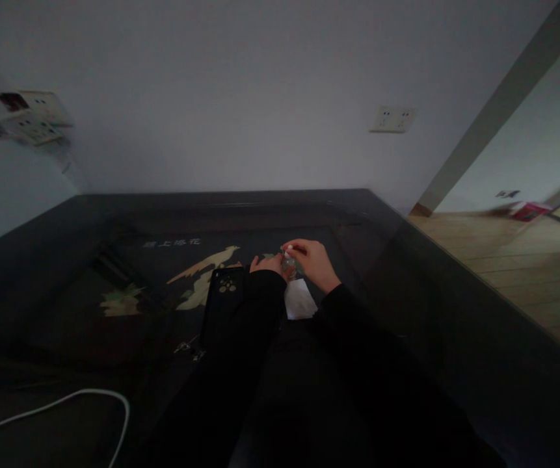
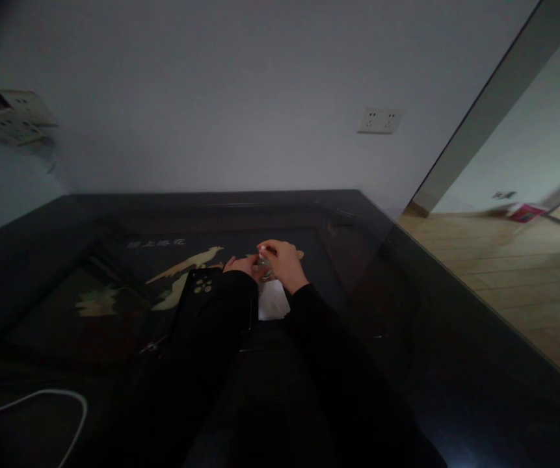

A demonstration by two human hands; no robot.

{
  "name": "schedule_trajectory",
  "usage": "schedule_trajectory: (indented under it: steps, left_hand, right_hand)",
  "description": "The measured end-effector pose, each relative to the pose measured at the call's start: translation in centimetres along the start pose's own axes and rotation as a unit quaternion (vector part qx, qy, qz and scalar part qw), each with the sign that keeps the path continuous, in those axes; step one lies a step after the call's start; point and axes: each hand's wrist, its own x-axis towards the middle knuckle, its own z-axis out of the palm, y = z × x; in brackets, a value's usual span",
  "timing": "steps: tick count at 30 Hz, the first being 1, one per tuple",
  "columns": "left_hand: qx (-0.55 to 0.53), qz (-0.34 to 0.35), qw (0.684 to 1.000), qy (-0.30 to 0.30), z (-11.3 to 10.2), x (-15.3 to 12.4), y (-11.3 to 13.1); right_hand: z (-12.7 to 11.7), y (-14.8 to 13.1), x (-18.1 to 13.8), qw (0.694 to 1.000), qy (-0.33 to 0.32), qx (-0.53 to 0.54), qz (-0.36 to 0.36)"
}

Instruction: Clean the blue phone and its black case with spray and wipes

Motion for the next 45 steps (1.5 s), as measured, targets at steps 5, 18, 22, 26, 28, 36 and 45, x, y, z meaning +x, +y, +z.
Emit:
schedule_trajectory:
  steps: [5, 18, 22, 26, 28, 36, 45]
  left_hand:
    - [-0.003, 0.000, 1.000, 0.002, 0.0, -0.1, 0.0]
    - [-0.036, 0.017, 0.999, 0.022, 0.8, 0.5, -0.5]
    - [-0.045, 0.023, 0.998, 0.022, 1.0, 0.7, -0.7]
    - [-0.049, 0.022, 0.998, 0.025, 1.1, 0.7, -0.7]
    - [-0.050, 0.022, 0.998, 0.027, 1.2, 0.8, -0.7]
    - [-0.074, 0.027, 0.996, 0.042, 1.5, 1.0, -0.9]
    - [-0.076, 0.033, 0.996, 0.043, 1.2, 0.9, -1.0]
  right_hand:
    - [-1.1, -1.1, 0.4, 1.000, 0.009, 0.023, -0.013]
    - [-4.9, -4.5, -2.4, 0.997, -0.036, 0.040, 0.062]
    - [-3.3, -2.8, -3.1, 0.996, -0.058, 0.014, 0.070]
    - [-2.6, -2.0, -3.1, 0.996, -0.053, 0.004, 0.070]
    - [-2.9, -2.1, -3.1, 0.996, -0.048, 0.009, 0.072]
    - [-4.2, -5.3, -1.7, 0.994, 0.097, 0.049, -0.002]
    - [-1.6, -4.5, -0.2, 0.992, 0.120, -0.016, -0.027]
